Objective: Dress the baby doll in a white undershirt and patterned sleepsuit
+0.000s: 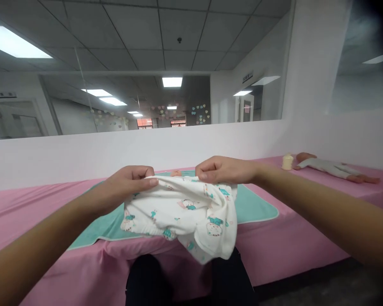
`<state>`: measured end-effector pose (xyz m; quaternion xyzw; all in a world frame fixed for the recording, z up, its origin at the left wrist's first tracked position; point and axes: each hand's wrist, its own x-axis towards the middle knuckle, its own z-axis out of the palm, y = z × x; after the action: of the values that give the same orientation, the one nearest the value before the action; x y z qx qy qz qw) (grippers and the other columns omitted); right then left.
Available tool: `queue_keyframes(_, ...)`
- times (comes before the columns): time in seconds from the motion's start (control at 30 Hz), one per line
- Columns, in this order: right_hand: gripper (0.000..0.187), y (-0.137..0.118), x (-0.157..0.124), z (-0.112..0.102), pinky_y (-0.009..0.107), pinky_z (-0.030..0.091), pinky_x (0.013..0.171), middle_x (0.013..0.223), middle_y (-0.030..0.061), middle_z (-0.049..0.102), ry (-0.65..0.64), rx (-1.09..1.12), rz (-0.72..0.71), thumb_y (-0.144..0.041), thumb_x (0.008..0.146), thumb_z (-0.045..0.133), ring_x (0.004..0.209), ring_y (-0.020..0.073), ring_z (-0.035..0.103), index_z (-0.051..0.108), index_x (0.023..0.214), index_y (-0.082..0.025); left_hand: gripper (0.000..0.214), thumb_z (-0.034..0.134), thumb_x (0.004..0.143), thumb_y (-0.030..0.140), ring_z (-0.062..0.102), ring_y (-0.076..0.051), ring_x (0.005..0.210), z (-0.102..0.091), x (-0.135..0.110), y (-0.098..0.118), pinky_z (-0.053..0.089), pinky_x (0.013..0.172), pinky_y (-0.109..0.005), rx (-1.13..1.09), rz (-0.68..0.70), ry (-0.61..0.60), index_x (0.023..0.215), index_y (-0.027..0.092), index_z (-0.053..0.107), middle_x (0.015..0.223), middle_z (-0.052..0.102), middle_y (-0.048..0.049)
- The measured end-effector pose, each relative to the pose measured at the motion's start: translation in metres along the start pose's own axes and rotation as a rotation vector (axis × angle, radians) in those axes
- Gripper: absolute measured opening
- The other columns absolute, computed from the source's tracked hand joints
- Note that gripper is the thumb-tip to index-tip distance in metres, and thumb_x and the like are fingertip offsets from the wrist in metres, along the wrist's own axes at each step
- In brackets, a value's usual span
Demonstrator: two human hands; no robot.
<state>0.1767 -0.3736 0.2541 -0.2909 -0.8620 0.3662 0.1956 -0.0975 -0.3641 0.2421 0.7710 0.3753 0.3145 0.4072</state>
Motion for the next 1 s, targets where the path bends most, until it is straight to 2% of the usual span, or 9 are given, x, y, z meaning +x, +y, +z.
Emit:
queue_keyframes(0.17, 0.031, -0.026, -0.016, 0.002, 0.020, 0.034, 0.052, 0.065, -0.0022, 0.051, -0.344, -0.177, 0.180, -0.046, 0.073, 0.062, 0.059, 0.0078, 0.045, 0.060, 0.074, -0.015, 0.028, 0.063, 0.068, 0.036, 0.040, -0.007, 0.043, 0.003, -0.023, 0.031, 0.027, 0.038, -0.016, 0.201, -0.007, -0.093, 0.058, 0.017, 0.045, 0.050, 0.044, 0.0031)
queue_keyframes(0.3, 0.033, -0.025, -0.027, -0.003, 0.020, 0.032, 0.050, 0.058, -0.0040, 0.049, -0.411, -0.163, 0.205, -0.046, 0.071, 0.064, 0.052, 0.0060, 0.040, 0.060, 0.068, -0.013, 0.024, 0.057, 0.074, 0.036, 0.042, -0.007, 0.047, 0.008, -0.027, 0.046, 0.030, 0.040, -0.016, 0.437, 0.069, -0.109, 0.063, 0.017, 0.048, 0.056, 0.047, 0.0025)
queue_keyframes(0.43, 0.039, -0.009, -0.048, -0.019, 0.020, 0.031, 0.046, 0.053, -0.0031, 0.047, -0.186, 0.002, 0.043, -0.048, 0.079, 0.055, 0.047, 0.0058, 0.038, 0.058, 0.066, -0.012, 0.029, 0.059, 0.074, 0.034, 0.035, -0.006, 0.046, 0.002, -0.026, 0.050, 0.024, 0.040, -0.017, 0.727, 0.190, -0.078, 0.057, 0.016, 0.044, 0.053, 0.040, 0.0038)
queue_keyframes(0.5, 0.039, -0.001, -0.058, -0.024, 0.020, 0.031, 0.045, 0.052, -0.0028, 0.046, -0.037, 0.095, -0.033, -0.049, 0.079, 0.054, 0.046, 0.0058, 0.038, 0.057, 0.065, -0.012, 0.030, 0.060, 0.074, 0.033, 0.036, -0.006, 0.047, -0.002, -0.026, 0.050, 0.025, 0.041, -0.018, 0.754, 0.201, -0.117, 0.056, 0.016, 0.043, 0.053, 0.039, 0.0038)
queue_keyframes(0.57, 0.038, 0.007, -0.064, -0.024, 0.020, 0.031, 0.044, 0.052, -0.0033, 0.045, 0.111, 0.183, -0.076, -0.048, 0.078, 0.056, 0.044, 0.0055, 0.037, 0.055, 0.063, -0.013, 0.029, 0.059, 0.076, 0.034, 0.038, -0.007, 0.049, -0.004, -0.027, 0.050, 0.027, 0.042, -0.018, 0.632, 0.205, -0.124, 0.058, 0.017, 0.046, 0.054, 0.041, 0.0032)
queue_keyframes(0.7, 0.027, 0.024, -0.050, -0.006, 0.022, 0.038, 0.051, 0.060, -0.0022, 0.053, 0.352, 0.289, -0.016, -0.042, 0.073, 0.063, 0.051, 0.0074, 0.046, 0.056, 0.069, -0.016, 0.030, 0.055, 0.079, 0.041, 0.044, -0.008, 0.049, 0.007, -0.020, 0.047, 0.033, 0.045, -0.019, 0.052, 0.317, 0.033, 0.063, 0.017, 0.047, 0.055, 0.045, 0.0024)
queue_keyframes(0.83, 0.025, 0.036, -0.022, 0.015, 0.028, 0.043, 0.067, 0.081, 0.0026, 0.061, 0.333, 0.062, 0.137, -0.041, 0.073, 0.062, 0.071, 0.0133, 0.055, 0.060, 0.082, -0.018, 0.027, 0.057, 0.078, 0.041, 0.048, -0.009, 0.052, 0.032, -0.003, 0.044, 0.038, 0.048, -0.020, -0.202, 0.276, 0.056, 0.068, 0.017, 0.051, 0.061, 0.049, 0.0011)
queue_keyframes(0.9, 0.029, 0.033, -0.015, 0.021, 0.030, 0.043, 0.068, 0.086, 0.0040, 0.061, 0.394, -0.069, 0.058, -0.045, 0.079, 0.053, 0.074, 0.0140, 0.055, 0.059, 0.087, -0.018, 0.026, 0.058, 0.078, 0.040, 0.049, -0.009, 0.054, 0.040, 0.007, 0.044, 0.038, 0.048, -0.020, -0.204, 0.222, 0.042, 0.071, 0.016, 0.053, 0.065, 0.051, 0.0001)
queue_keyframes(1.0, 0.029, 0.018, -0.015, 0.034, 0.030, 0.042, 0.068, 0.091, 0.0053, 0.059, 0.675, -0.314, -0.229, -0.043, 0.086, 0.044, 0.078, 0.0141, 0.054, 0.056, 0.095, -0.018, 0.026, 0.058, 0.079, 0.040, 0.050, -0.009, 0.056, 0.043, 0.018, 0.046, 0.039, 0.049, -0.020, -0.212, 0.207, 0.028, 0.074, 0.015, 0.055, 0.069, 0.053, -0.0006)
